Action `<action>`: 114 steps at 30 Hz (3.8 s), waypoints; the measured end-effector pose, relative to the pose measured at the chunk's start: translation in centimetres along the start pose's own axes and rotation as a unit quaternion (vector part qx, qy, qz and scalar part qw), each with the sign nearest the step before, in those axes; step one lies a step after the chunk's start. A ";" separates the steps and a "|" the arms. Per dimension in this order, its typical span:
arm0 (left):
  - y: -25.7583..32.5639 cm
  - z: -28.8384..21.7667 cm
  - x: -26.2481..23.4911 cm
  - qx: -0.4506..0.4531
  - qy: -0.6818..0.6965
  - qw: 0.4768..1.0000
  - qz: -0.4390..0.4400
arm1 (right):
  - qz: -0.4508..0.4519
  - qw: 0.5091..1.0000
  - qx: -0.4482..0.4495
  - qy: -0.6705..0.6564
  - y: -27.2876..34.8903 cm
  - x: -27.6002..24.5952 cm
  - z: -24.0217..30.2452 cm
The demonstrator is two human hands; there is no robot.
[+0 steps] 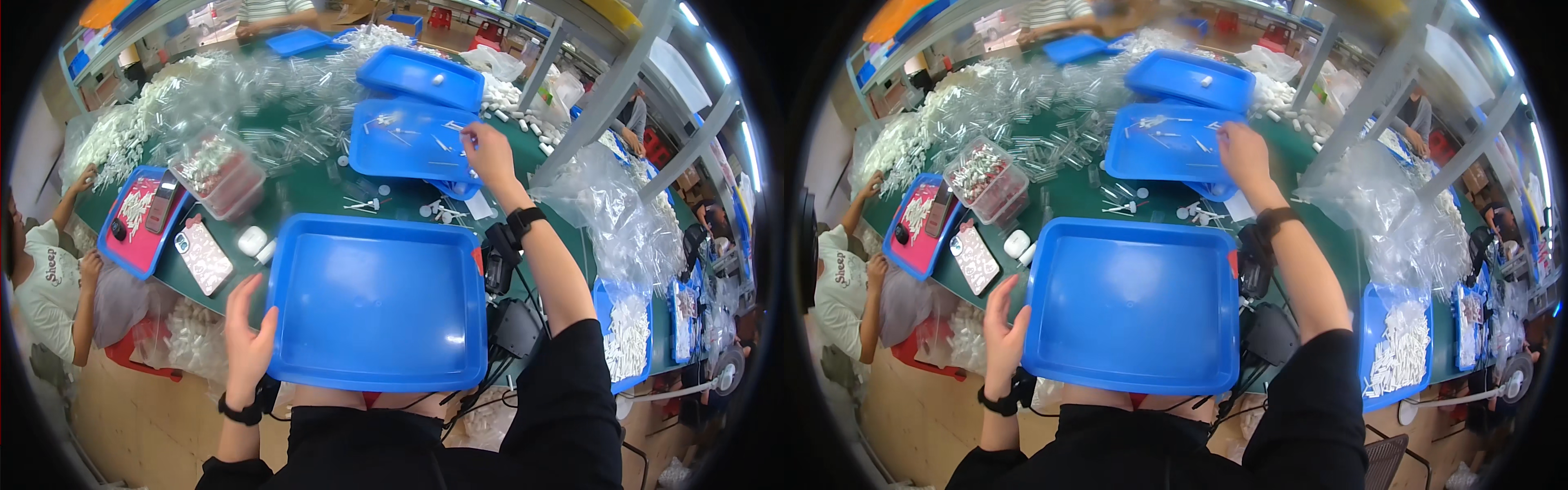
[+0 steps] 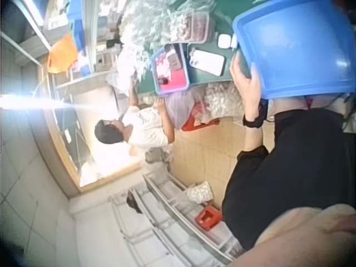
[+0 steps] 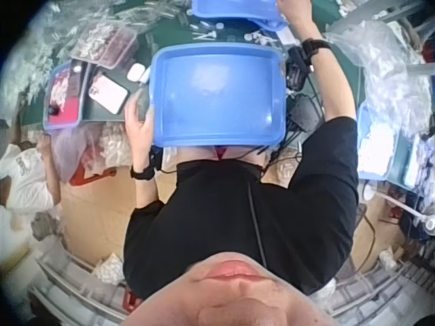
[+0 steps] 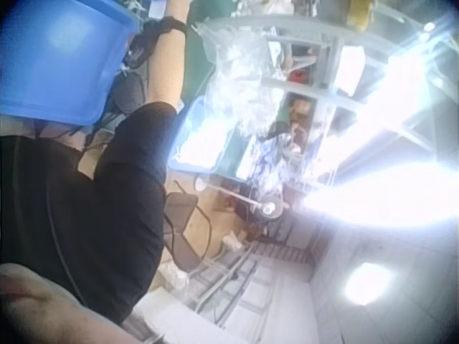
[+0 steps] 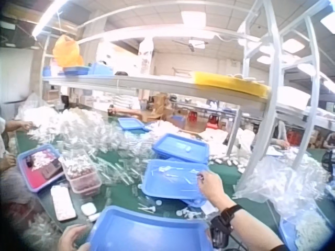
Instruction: The person assembles small white cylindrical components by inserting thin red-tipped rods into them. They pick up the components from blue trays and a clear container, insert the rods, and place the finished assemblies into a clear plastic box. The process is repetitive and performed by hand at a workbench.
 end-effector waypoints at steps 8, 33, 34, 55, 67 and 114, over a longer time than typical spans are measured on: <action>3.3 -8.2 1.8 -0.041 0.316 0.934 0.163 | 0.127 0.945 -0.095 -0.285 8.2 -8.8 24.1; 3.4 -4.6 8.2 -0.082 0.347 0.915 0.189 | 0.327 0.921 0.205 0.042 14.8 -13.1 -4.3; 3.4 -4.4 8.2 -0.085 0.337 0.918 0.189 | 0.338 0.927 0.165 0.014 14.7 -11.6 -2.9; 3.2 -4.2 7.6 -0.113 0.353 0.913 0.169 | 0.093 0.786 0.341 0.508 10.9 -28.1 -11.7; 2.9 -3.9 7.6 -0.150 0.313 0.926 0.150 | 0.184 0.904 0.192 0.335 15.4 -15.3 -30.1; 3.1 -10.4 -0.8 0.316 0.136 0.934 -0.102 | 0.289 0.756 0.274 -0.519 13.8 -6.5 26.0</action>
Point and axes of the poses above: each hand's wrist, its own y-axis away from the middle knuckle, its own x-axis out of the palm, z = x × y, the point moved 6 cm from there along -y, towards the middle knuckle, and after that the axes turned 11 degrees about -y, right-handed, at the moved point
